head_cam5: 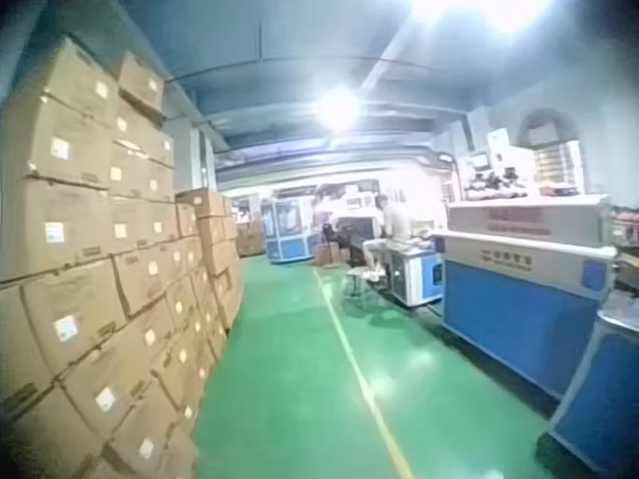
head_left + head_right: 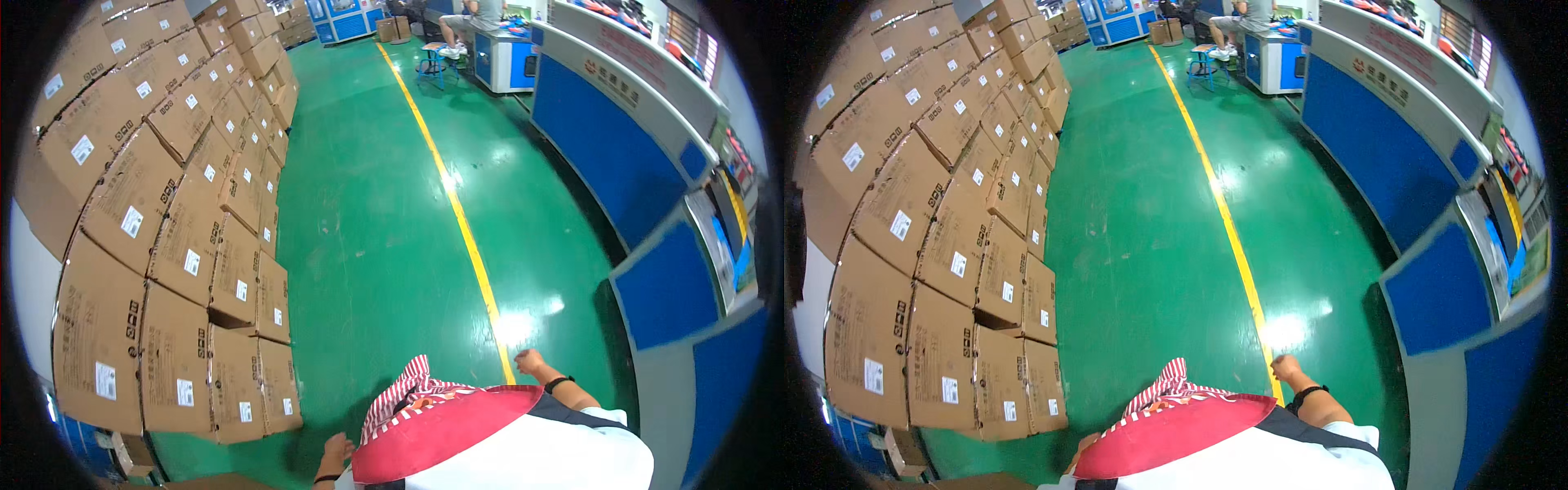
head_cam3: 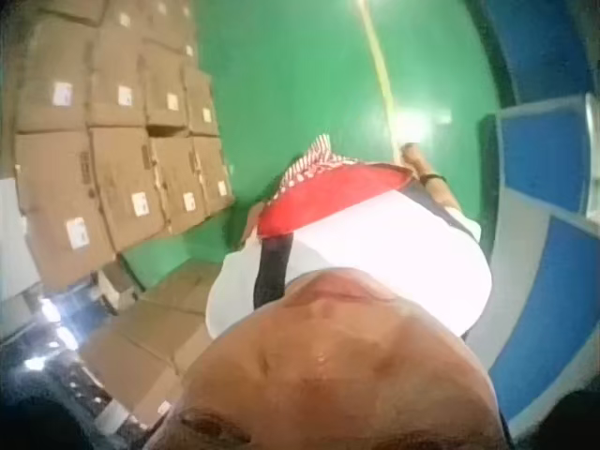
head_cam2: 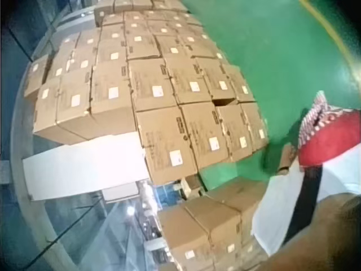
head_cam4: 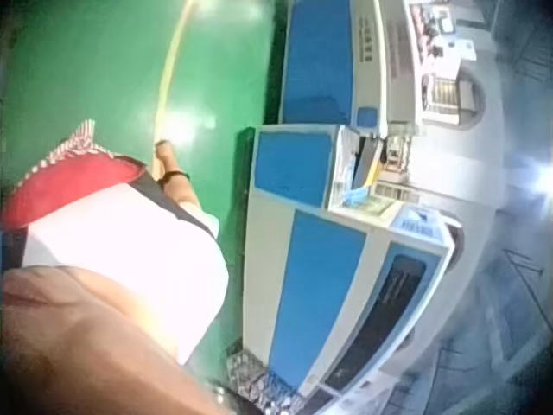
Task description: Recorder puts on and adjusts wearable motion sensors on their arms and interacts with a colleague before moving a cardboard box.
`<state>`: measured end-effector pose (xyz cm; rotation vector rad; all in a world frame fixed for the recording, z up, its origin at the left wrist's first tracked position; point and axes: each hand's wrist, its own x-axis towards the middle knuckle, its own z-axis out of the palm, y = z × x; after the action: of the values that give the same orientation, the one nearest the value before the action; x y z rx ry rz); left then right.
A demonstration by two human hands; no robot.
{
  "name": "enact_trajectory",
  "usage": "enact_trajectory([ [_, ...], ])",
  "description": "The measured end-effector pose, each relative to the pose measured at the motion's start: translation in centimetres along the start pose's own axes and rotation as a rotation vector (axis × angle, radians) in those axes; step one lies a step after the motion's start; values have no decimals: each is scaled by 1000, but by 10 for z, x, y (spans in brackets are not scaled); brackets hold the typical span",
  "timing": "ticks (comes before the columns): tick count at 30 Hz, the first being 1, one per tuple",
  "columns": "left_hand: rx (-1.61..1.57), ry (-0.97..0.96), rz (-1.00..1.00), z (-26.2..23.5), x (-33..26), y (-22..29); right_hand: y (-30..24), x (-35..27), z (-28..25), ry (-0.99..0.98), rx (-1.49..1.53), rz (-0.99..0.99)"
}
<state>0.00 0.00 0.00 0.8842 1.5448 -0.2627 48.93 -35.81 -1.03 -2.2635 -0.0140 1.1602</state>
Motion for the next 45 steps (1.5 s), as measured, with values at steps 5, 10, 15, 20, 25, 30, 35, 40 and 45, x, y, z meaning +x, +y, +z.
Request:
enact_trajectory([
  [5, -146, -3, -71, 51, 74, 170, -194, 142, -49, 113, -77, -189],
  [10, -269, 120, -70, 19, 117, 359, -326, 195, -10, -78, -34, -101],
  [15, -222, 6, 639, 13, 110, 672, -419, 280, -26, 55, -259, -327],
  [20, 176, -19, 1412, 128, 40, 1007, -536, 400, -73, 107, 723, -37],
  [25, 346, -187, 1520, 247, 14, 1157, -878, 493, -197, 20, 1245, -454],
  [30, 631, -267, 1697, 301, -9, 1255, -1162, 486, -255, -64, 1160, -715],
  [35, 447, -297, 1624, 298, 41, 1374, -1332, 564, -239, -335, 1394, -722],
  [40, 158, -446, 1459, 276, 108, 1521, -1473, 627, -217, -623, 1509, -679],
  [45, 463, -532, 1403, 259, 136, 1676, -1576, 705, -239, -525, 1537, -705],
])
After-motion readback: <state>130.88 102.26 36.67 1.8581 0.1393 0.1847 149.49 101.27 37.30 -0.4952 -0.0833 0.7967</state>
